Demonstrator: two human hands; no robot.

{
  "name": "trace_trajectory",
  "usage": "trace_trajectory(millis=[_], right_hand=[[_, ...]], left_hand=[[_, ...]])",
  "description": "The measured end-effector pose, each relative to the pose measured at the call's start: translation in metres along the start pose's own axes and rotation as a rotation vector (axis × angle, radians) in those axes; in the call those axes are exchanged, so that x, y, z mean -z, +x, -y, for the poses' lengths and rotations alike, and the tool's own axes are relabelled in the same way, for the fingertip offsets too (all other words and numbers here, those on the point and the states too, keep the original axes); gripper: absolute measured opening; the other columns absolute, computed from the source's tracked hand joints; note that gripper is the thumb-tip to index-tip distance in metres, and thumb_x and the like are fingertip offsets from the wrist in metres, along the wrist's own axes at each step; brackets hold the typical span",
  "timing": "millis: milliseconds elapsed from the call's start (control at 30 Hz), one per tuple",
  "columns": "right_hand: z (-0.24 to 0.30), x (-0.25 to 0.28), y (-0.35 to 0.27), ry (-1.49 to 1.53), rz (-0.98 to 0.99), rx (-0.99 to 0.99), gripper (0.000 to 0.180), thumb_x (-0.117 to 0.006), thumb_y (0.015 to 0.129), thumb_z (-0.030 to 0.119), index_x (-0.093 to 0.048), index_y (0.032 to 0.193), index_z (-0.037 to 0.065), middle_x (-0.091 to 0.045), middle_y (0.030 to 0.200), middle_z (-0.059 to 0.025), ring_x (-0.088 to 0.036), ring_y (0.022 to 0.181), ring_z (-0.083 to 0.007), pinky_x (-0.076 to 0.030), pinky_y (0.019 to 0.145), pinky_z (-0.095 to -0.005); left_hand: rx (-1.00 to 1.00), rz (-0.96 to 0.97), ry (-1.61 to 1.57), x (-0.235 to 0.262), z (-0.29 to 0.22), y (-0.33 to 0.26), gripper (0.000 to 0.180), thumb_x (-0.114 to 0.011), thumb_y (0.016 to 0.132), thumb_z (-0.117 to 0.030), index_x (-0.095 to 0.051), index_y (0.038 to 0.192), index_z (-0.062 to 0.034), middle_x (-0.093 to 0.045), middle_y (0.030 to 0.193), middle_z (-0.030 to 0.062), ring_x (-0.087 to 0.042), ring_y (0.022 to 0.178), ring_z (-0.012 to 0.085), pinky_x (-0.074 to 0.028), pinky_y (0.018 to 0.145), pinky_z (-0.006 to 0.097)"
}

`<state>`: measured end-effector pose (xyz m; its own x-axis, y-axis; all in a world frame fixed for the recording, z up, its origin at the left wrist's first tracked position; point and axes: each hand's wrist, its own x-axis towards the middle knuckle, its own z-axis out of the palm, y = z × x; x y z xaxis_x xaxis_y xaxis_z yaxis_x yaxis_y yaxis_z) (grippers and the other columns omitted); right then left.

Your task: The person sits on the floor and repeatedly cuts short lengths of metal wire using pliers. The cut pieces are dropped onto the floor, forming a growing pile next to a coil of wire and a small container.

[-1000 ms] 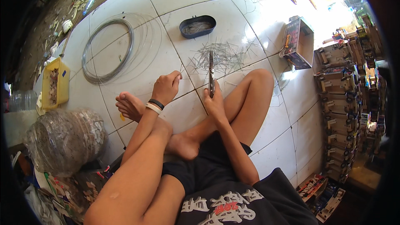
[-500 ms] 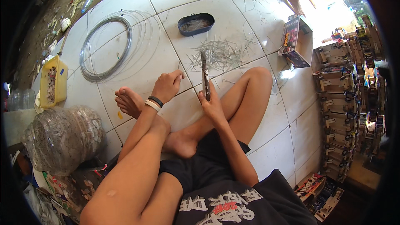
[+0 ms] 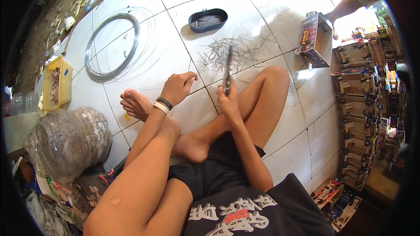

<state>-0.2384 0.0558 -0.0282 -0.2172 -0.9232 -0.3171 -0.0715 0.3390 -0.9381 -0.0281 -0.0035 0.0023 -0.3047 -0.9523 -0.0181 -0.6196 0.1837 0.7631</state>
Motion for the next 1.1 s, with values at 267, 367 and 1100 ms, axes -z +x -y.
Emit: trace_trajectory(millis=[267, 367, 1100], right_hand=[[0.008, 0.02, -0.004, -0.08, 0.099, 0.068, 0.065, -0.062, 0.103, 0.006, -0.033, 0.161, 0.005, -0.065, 0.106, -0.0037, -0.058, 0.09, -0.008, -0.049, 0.073, -0.024], [0.005, 0.018, -0.005, -0.099, 0.125, 0.088, 0.068, -0.063, 0.102, 0.005, -0.032, 0.163, 0.005, -0.057, 0.099, 0.0004, -0.051, 0.084, -0.0084, -0.047, 0.073, -0.0249], [0.014, 0.023, -0.003, -0.125, 0.266, -0.102, 0.027, -0.063, 0.097, 0.005, -0.055, 0.123, 0.002, -0.058, 0.101, -0.0036, -0.052, 0.081, -0.01, -0.045, 0.069, -0.0267]], left_hand=[[-0.028, -0.005, -0.016, 0.003, -0.003, 0.0, 0.016, -0.058, 0.1, -0.014, -0.073, 0.105, -0.0094, -0.054, 0.057, 0.0145, -0.052, 0.049, 0.0275, -0.043, 0.056, 0.041], [-0.002, -0.001, -0.011, 0.006, -0.006, -0.002, 0.016, -0.058, 0.101, -0.014, -0.073, 0.105, -0.0093, -0.054, 0.056, 0.0138, -0.051, 0.048, 0.0262, -0.042, 0.055, 0.041], [0.069, 0.095, 0.125, 0.016, 0.0, -0.01, 0.018, -0.06, 0.098, -0.014, -0.075, 0.108, -0.0157, -0.072, 0.076, 0.0142, -0.07, 0.073, 0.0365, -0.056, 0.07, 0.046]])
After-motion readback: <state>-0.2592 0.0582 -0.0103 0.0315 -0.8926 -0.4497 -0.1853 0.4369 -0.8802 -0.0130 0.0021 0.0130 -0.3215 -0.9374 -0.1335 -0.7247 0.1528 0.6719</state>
